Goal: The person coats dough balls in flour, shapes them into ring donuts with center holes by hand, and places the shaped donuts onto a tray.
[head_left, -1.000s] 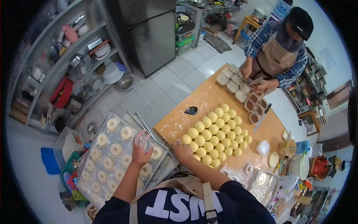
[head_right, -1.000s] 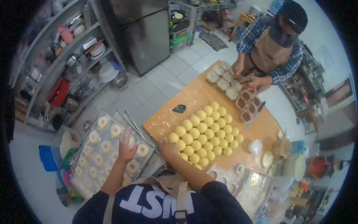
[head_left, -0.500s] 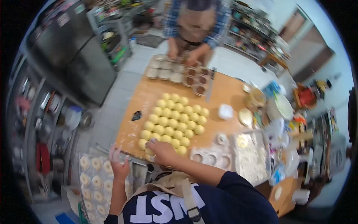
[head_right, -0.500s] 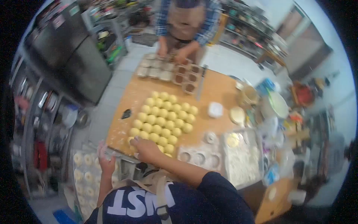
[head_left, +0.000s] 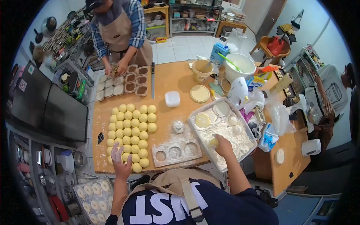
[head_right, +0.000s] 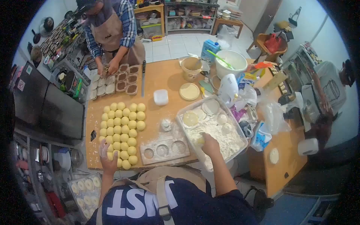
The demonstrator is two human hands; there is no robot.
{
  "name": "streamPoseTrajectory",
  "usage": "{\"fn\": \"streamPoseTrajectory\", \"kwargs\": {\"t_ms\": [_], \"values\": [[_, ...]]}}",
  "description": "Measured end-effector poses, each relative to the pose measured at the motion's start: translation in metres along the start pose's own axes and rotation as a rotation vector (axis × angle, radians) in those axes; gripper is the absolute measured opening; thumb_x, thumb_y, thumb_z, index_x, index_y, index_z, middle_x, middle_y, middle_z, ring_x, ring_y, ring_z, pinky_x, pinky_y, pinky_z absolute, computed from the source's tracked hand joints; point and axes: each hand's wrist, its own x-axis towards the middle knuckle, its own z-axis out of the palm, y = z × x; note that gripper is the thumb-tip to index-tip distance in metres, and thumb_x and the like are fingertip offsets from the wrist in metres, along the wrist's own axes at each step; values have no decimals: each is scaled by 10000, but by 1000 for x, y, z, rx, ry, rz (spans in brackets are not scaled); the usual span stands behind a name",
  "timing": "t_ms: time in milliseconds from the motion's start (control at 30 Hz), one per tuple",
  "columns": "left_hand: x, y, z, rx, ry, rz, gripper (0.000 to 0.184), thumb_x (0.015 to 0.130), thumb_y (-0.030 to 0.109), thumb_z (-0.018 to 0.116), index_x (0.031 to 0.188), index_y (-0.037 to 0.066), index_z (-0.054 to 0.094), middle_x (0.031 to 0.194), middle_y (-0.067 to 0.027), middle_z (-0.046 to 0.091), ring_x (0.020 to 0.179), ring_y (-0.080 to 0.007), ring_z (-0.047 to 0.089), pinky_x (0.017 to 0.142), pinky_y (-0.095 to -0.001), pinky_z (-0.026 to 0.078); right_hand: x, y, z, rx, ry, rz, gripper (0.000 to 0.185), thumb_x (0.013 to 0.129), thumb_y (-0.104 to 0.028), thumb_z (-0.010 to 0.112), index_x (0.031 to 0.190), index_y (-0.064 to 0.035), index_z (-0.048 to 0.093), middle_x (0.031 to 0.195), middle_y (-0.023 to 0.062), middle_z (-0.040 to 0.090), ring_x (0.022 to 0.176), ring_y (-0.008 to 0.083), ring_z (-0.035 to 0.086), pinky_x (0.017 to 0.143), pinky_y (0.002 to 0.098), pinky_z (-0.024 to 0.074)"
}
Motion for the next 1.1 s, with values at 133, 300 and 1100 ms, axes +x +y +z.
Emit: {"fn": "streamPoseTrajectory", "kwargs": {"t_ms": [133,300,1100], "values": [[-1,30,28,-13,-34,21,502,764,73,658,1235,73,484,1349,-199,412,1274,-400,361,1047,-495,308,-4,81,0,-10,6,29,630,682,-28,635,1286,-90,467,1270,200,508,1162,351,497,942,410,431],[-9,62,54,-1,-71,17,497,760,80,667,1221,78,483,1348,-182,415,1268,-385,370,1043,-491,315,-14,121,-3,-101,-284,83,613,653,-38,635,1246,-31,480,1209,235,530,1147,377,495,950,416,421],[-20,92,52,85,-50,-41,488,768,113,658,1223,68,487,1341,-205,428,1234,-399,404,1023,-487,334,36,96,41,254,-21,-115,340,767,56,442,1069,41,600,1187,227,580,1120,358,539,982,400,412]]}}
